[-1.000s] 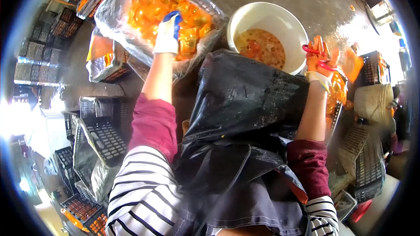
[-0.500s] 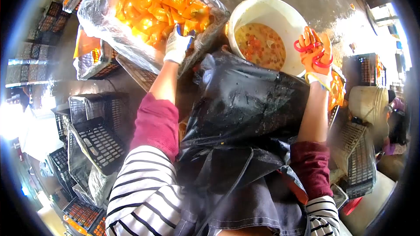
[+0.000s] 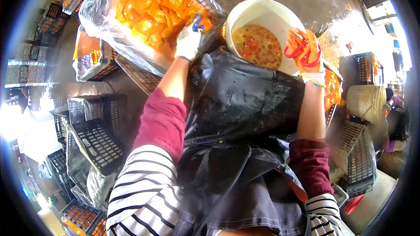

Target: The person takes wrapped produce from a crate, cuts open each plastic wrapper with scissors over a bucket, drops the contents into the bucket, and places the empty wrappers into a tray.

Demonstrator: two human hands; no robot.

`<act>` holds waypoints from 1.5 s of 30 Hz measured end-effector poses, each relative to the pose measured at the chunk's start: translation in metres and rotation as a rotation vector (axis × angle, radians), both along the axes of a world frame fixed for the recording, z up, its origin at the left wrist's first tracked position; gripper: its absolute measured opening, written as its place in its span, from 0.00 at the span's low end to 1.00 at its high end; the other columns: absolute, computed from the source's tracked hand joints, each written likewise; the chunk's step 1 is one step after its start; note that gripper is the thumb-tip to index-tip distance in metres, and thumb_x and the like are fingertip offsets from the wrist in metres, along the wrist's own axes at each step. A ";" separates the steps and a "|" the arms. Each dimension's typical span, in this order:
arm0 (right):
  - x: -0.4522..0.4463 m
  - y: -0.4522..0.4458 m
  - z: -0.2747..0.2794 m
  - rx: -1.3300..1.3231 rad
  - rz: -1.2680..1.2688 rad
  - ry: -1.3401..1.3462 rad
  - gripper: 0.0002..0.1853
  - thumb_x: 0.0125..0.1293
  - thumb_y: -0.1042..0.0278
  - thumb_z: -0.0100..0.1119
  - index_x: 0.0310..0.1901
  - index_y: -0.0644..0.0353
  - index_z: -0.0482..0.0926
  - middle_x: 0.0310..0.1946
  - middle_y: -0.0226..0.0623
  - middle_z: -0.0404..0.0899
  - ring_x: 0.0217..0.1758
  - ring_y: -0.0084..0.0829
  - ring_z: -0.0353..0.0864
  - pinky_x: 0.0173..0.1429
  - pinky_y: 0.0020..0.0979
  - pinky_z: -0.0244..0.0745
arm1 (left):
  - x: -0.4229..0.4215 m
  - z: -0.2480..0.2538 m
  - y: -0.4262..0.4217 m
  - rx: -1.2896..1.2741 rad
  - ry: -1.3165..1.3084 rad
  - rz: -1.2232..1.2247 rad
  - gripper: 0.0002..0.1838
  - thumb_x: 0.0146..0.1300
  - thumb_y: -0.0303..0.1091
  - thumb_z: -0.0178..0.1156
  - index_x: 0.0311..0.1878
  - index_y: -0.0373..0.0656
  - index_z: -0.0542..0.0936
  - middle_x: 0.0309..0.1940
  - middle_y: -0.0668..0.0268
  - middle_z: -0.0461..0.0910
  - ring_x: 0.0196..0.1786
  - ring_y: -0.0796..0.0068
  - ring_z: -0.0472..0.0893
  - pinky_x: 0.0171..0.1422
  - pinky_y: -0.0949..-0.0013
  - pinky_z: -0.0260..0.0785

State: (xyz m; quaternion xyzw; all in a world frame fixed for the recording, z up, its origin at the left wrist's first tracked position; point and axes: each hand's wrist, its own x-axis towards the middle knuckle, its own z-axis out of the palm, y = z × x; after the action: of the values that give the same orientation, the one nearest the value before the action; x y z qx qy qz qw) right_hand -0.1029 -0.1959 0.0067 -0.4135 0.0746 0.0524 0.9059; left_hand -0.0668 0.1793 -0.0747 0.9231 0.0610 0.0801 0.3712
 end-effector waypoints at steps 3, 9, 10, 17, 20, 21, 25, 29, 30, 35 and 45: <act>-0.004 -0.003 -0.005 -0.016 0.020 -0.049 0.26 0.68 0.53 0.53 0.57 0.68 0.69 0.56 0.53 0.73 0.59 0.44 0.74 0.63 0.40 0.71 | 0.020 -0.021 0.025 -0.678 0.003 0.170 0.20 0.67 0.41 0.50 0.56 0.38 0.76 0.42 0.56 0.83 0.39 0.70 0.80 0.49 0.68 0.70; -0.010 -0.002 -0.008 -0.004 0.110 -0.232 0.22 0.70 0.56 0.50 0.57 0.64 0.69 0.56 0.56 0.72 0.61 0.47 0.73 0.63 0.41 0.71 | -0.006 -0.034 0.079 -0.891 -0.149 0.152 0.21 0.68 0.43 0.52 0.59 0.40 0.73 0.56 0.55 0.75 0.53 0.63 0.76 0.58 0.63 0.70; -0.009 -0.002 -0.008 -0.032 0.112 -0.240 0.21 0.70 0.56 0.50 0.57 0.63 0.70 0.56 0.55 0.72 0.61 0.47 0.73 0.63 0.41 0.71 | -0.011 -0.019 0.073 -1.175 -0.162 0.200 0.21 0.68 0.42 0.51 0.59 0.43 0.72 0.57 0.55 0.74 0.56 0.61 0.75 0.59 0.61 0.70; -0.009 -0.006 -0.019 -0.035 0.175 -0.309 0.26 0.67 0.53 0.53 0.61 0.60 0.64 0.56 0.49 0.71 0.60 0.49 0.72 0.63 0.44 0.70 | -0.016 0.042 0.056 -1.597 -0.056 0.164 0.20 0.68 0.42 0.51 0.59 0.43 0.74 0.56 0.60 0.75 0.58 0.60 0.74 0.62 0.58 0.69; -0.020 -0.002 -0.014 -0.086 0.193 -0.366 0.29 0.69 0.52 0.50 0.65 0.59 0.60 0.59 0.41 0.67 0.58 0.51 0.74 0.61 0.47 0.70 | -0.015 0.037 0.061 -1.438 0.007 0.158 0.21 0.69 0.41 0.47 0.60 0.39 0.71 0.59 0.57 0.72 0.60 0.59 0.72 0.65 0.58 0.65; -0.021 -0.003 -0.013 -0.109 0.204 -0.380 0.31 0.68 0.50 0.51 0.66 0.59 0.59 0.60 0.42 0.66 0.60 0.50 0.72 0.62 0.45 0.69 | -0.016 0.036 0.061 -1.366 0.026 0.156 0.22 0.69 0.40 0.45 0.61 0.38 0.70 0.60 0.55 0.70 0.62 0.58 0.71 0.67 0.59 0.63; -0.025 0.001 0.000 -0.284 0.212 -0.325 0.35 0.67 0.45 0.50 0.68 0.60 0.57 0.63 0.47 0.65 0.63 0.46 0.70 0.63 0.40 0.68 | -0.017 0.033 0.043 -0.703 0.047 0.094 0.21 0.64 0.43 0.56 0.55 0.38 0.75 0.46 0.57 0.80 0.50 0.63 0.79 0.53 0.64 0.69; -0.017 0.004 -0.004 -0.339 0.258 -0.302 0.37 0.68 0.41 0.46 0.68 0.62 0.57 0.59 0.52 0.69 0.59 0.44 0.74 0.59 0.37 0.70 | -0.002 -0.008 0.026 0.150 0.247 0.029 0.36 0.57 0.59 0.57 0.60 0.40 0.71 0.52 0.49 0.77 0.56 0.50 0.75 0.60 0.57 0.66; -0.014 0.003 -0.007 -0.310 0.270 -0.308 0.37 0.67 0.41 0.46 0.67 0.62 0.58 0.58 0.52 0.71 0.57 0.44 0.75 0.58 0.37 0.71 | -0.003 0.000 0.018 0.237 0.349 -0.042 0.41 0.55 0.63 0.55 0.64 0.40 0.68 0.56 0.47 0.73 0.60 0.49 0.72 0.65 0.55 0.63; -0.019 0.000 -0.004 -0.241 0.351 -0.281 0.36 0.66 0.44 0.50 0.63 0.69 0.62 0.53 0.53 0.75 0.53 0.43 0.78 0.57 0.40 0.73 | -0.008 0.000 0.035 0.407 0.379 -0.232 0.35 0.60 0.57 0.53 0.65 0.43 0.67 0.60 0.49 0.70 0.63 0.53 0.70 0.66 0.58 0.62; -0.012 -0.004 -0.028 -0.399 0.331 -0.190 0.38 0.66 0.41 0.47 0.65 0.69 0.60 0.54 0.59 0.74 0.53 0.37 0.78 0.39 0.24 0.72 | -0.029 -0.009 0.044 0.223 0.260 -0.091 0.17 0.62 0.44 0.54 0.54 0.56 0.78 0.47 0.57 0.80 0.50 0.55 0.79 0.53 0.59 0.70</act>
State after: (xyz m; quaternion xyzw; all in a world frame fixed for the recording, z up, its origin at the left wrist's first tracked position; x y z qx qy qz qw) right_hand -0.1149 -0.1999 -0.0211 -0.5933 -0.0704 0.1449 0.7887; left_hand -0.0954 0.2234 -0.0841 0.9630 0.0571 -0.0504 0.2586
